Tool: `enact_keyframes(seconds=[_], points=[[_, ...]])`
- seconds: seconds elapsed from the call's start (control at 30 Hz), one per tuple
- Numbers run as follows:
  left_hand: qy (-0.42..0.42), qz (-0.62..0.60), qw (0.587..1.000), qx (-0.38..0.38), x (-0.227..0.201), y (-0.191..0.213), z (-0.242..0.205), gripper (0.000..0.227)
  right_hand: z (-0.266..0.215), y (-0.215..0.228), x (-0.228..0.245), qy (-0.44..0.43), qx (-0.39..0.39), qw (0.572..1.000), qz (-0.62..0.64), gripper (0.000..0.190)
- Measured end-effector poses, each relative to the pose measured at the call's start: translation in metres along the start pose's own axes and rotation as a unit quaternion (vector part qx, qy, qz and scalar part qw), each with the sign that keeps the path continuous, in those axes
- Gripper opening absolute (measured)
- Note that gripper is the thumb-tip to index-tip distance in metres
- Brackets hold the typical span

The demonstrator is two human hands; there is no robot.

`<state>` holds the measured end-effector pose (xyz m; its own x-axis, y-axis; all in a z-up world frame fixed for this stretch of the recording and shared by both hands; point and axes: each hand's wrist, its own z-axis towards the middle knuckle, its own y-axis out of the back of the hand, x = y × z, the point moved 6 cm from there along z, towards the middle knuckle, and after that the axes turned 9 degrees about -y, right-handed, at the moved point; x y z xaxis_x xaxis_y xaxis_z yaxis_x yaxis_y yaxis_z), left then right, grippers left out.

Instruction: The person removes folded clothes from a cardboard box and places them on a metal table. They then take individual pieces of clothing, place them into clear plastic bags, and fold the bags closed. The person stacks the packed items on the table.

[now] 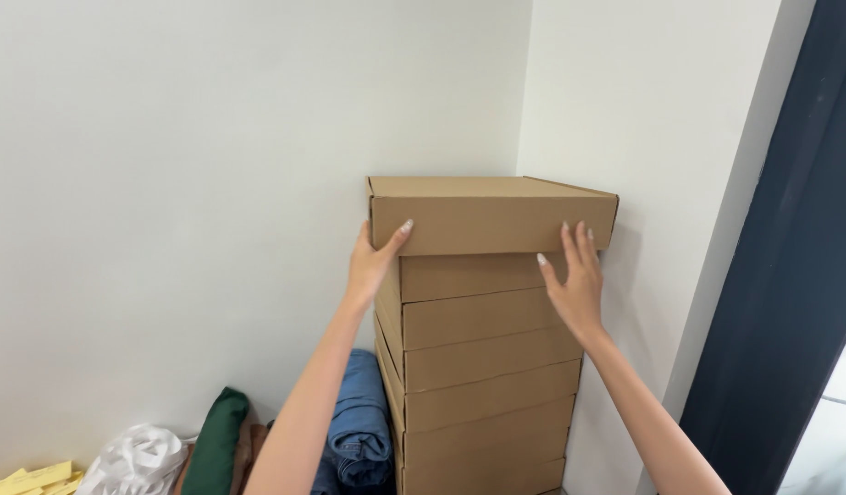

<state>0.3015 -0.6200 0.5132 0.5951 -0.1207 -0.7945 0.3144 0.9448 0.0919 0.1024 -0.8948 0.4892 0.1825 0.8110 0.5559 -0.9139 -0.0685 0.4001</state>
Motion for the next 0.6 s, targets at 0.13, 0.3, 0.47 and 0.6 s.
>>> enact_keyframes(seconds=[0.13, 0.3, 0.47, 0.6], points=[[-0.016, -0.028, 0.999, 0.002, -0.016, -0.03, -0.007, 0.119, 0.019, -0.033, -0.042, 0.028, 0.03, 0.998, -0.051, 0.068], [-0.024, -0.033, 0.999, 0.004, 0.009, -0.046, 0.013, 0.126, 0.038, -0.062, -0.082, 0.034, 0.086, 0.987, -0.134, 0.08], [-0.032, -0.022, 0.999, -0.004, 0.019, -0.051, 0.019, 0.124, 0.04, -0.059, -0.084, 0.041, 0.1, 0.987, -0.119, 0.085], [-0.046, 0.008, 0.999, -0.011, -0.007, -0.057, 0.007, 0.12, 0.047, -0.053, -0.101, 0.012, 0.123, 0.989, -0.087, 0.09]])
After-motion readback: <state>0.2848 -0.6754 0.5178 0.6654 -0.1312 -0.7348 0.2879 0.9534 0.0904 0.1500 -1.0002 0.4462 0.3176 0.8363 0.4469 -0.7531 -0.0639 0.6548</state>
